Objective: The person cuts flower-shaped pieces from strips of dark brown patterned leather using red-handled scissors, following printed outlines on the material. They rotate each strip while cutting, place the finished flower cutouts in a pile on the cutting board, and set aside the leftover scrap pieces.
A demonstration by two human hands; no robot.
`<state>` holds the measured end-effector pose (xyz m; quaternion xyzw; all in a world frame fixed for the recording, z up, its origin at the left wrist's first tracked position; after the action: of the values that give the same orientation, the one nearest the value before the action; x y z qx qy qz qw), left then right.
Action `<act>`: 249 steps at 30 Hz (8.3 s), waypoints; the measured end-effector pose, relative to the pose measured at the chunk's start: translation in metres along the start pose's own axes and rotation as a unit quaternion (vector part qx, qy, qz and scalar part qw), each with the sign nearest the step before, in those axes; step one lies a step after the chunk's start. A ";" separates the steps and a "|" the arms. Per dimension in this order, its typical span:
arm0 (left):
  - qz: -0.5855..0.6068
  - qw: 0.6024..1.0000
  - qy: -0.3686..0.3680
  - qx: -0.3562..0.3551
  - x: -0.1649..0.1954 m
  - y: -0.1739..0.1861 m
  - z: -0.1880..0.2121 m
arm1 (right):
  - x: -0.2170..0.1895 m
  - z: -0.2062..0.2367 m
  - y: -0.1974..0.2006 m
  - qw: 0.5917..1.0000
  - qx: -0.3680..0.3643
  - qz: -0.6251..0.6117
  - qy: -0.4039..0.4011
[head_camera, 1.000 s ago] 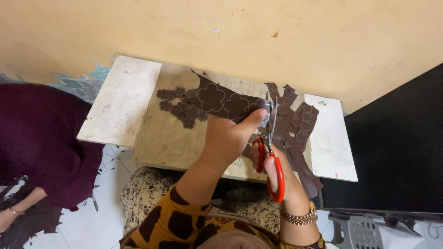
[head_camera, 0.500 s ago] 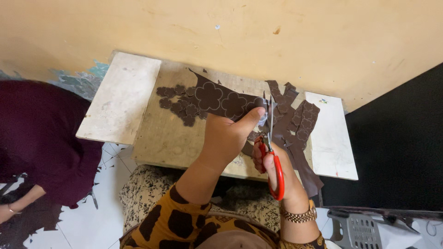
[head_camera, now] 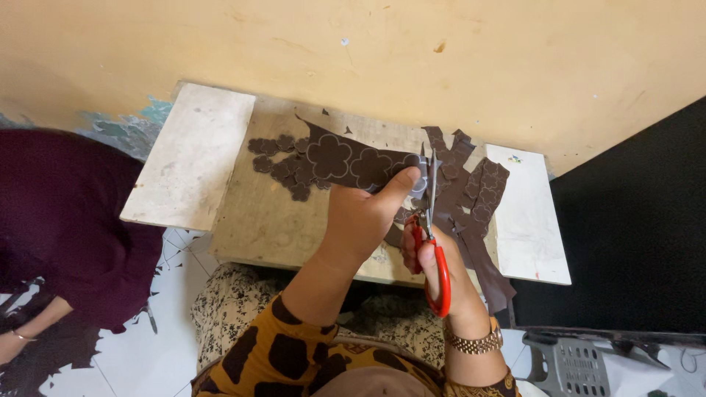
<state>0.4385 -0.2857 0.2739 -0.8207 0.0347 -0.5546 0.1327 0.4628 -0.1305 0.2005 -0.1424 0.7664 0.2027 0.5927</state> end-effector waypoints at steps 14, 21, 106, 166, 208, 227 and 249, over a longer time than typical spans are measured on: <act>0.165 0.985 0.047 -0.016 -0.013 -0.022 0.009 | -0.006 0.002 0.001 0.999 0.039 -0.018 0.008; 0.215 0.964 0.151 0.041 -0.042 -0.030 0.023 | -0.003 0.004 0.002 0.996 0.070 -0.054 0.017; 0.238 0.970 0.045 0.006 -0.045 -0.010 -0.004 | 0.035 0.005 0.002 0.993 0.059 -0.055 -0.081; -0.090 0.995 -0.020 -0.047 -0.004 -0.009 0.009 | 0.018 0.009 0.003 0.999 0.030 0.017 -0.028; -0.170 0.982 -0.010 -0.075 0.001 -0.006 0.005 | 0.013 0.011 0.002 0.999 -0.007 -0.020 -0.044; -0.016 0.995 0.074 -0.071 -0.021 -0.011 0.004 | 0.014 0.010 0.006 0.999 -0.013 -0.030 -0.039; 0.206 0.967 0.125 -0.078 -0.048 -0.025 0.006 | 0.021 0.015 0.008 0.995 0.038 -0.090 -0.038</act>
<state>0.4238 -0.2507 0.2348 -0.7276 0.2623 -0.6095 0.1739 0.4666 -0.1155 0.1781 -0.1801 0.7344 0.1250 0.6424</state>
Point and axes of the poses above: each hand's wrist, its own z-axis away from the middle knuckle, its own y-axis out of the back of the hand, x = y × z, the point moved 8 cm from there along -z, towards the middle knuckle, and after that the axes turned 3 degrees about -x, right-handed, at the moved point
